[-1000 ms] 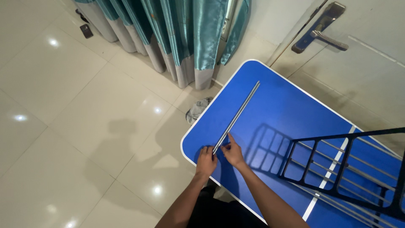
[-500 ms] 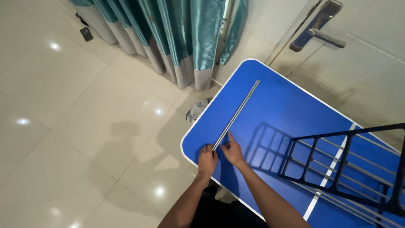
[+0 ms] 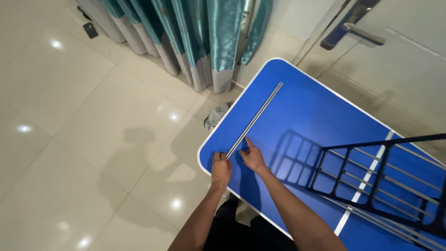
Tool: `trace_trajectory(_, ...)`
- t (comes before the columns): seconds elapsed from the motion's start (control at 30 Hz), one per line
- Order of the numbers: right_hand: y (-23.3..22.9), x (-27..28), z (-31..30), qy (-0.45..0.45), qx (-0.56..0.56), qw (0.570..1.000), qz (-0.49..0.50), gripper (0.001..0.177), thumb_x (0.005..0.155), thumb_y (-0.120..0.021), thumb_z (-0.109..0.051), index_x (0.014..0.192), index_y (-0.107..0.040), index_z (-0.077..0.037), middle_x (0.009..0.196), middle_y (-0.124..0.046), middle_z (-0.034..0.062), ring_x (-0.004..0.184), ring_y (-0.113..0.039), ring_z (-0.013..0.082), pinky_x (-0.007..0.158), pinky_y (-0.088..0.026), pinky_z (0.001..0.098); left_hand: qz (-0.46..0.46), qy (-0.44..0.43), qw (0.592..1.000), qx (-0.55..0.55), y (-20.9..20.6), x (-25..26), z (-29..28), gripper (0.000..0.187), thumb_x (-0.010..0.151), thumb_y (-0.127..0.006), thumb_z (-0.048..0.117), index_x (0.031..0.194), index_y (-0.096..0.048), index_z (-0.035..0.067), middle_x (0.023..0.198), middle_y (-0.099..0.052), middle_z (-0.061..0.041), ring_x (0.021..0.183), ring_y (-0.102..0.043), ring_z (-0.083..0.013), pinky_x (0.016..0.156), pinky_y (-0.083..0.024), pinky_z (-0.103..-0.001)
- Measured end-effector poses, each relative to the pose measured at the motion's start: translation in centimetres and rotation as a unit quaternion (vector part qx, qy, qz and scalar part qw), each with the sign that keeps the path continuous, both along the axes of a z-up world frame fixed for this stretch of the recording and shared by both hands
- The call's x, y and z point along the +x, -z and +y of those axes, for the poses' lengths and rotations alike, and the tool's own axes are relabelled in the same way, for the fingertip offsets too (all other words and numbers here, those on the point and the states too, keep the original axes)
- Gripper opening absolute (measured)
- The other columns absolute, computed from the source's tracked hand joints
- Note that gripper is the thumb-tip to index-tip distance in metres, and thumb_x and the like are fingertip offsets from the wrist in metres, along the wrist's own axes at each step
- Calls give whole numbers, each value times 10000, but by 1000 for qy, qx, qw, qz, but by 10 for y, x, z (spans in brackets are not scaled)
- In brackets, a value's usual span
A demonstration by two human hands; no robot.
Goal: The person disassembles a metal dish rack on a blue table. They repeatedly remove metal rods from the rack frame and place them on the table, continuing until most rods are removed.
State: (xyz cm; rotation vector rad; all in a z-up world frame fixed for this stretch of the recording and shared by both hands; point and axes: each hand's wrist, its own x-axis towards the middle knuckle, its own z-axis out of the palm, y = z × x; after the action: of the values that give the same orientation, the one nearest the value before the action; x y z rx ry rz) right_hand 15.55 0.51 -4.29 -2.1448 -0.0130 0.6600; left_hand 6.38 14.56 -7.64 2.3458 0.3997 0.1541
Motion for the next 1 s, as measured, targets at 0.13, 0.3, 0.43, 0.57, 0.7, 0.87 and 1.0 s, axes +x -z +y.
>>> trace_trajectory(0.13, 2, 8, 11, -9, 9, 1000, -12, 758, 899, -686, -169, 1584, -364, -135, 649, -683, 106, 518, -679, 210, 570, -578, 374, 2, -14, 1000, 15, -1, 2, 10, 251, 880, -607, 13, 1115, -640, -71, 1182, -573, -261, 1088, -581, -439, 943, -502, -482)
trace_trajectory(0.3, 1, 17, 27, -19, -10, 1000, -6, 759, 901, -687, -181, 1586, -361, -155, 645, -688, 100, 518, -673, 202, 584, -575, 376, 19, -35, 999, -2, -2, 5, 21, 266, 904, -600, 22, 1151, -633, -71, 1183, -567, -247, 1107, -579, -424, 959, -506, -471)
trace_trajectory(0.43, 0, 23, 36, -20, -1, 1000, 4, 770, 897, -687, -182, 1592, -355, -182, 642, -681, 101, 516, -665, 205, 589, -576, 379, -1, -40, 999, 13, -2, 7, 30, 292, 899, -606, 23, 1172, -622, -80, 1207, -558, -251, 1126, -569, -429, 969, -499, -469)
trace_trajectory(0.57, 7, 25, 36, -15, -2, 1000, 10, 765, 894, -692, -197, 1590, -374, -220, 668, -684, 103, 550, -667, 215, 641, -577, 382, 3, -50, 999, -5, -1, 6, 30, 323, 904, -594, 15, 1214, -613, -77, 1245, -547, -251, 1129, -565, -431, 978, -493, -464)
trace_trajectory(0.7, 25, 29, 34, -28, -14, 999, -33, 783, 875, -735, -221, 1578, -391, -225, 738, -697, 110, 661, -699, 223, 710, -581, 384, -21, -55, 998, -8, -4, 6, 31, 343, 913, -611, 30, 1233, -593, -91, 1256, -524, -262, 1149, -557, -444, 1002, -470, -483)
trace_trajectory(0.87, 54, 20, 21, -19, -20, 998, -48, 777, 885, -743, -233, 1574, -389, -176, 773, -712, 125, 711, -701, 243, 731, -570, 386, -15, -62, 997, -46, -12, 0, 30, 401, 900, -597, 14, 1288, -570, -83, 1300, -506, -267, 1183, -537, -457, 1020, -461, -484)
trace_trajectory(1.0, 60, -15, 4, -3, 36, 992, -117, 730, 878, -761, -197, 1532, -441, -143, 793, -700, 132, 713, -683, 222, 720, -579, 376, -56, -54, 997, -30, -28, -14, 23, 438, 891, -615, 11, 1316, -556, -77, 1307, -496, -269, 1216, -516, -459, 1039, -455, -479)
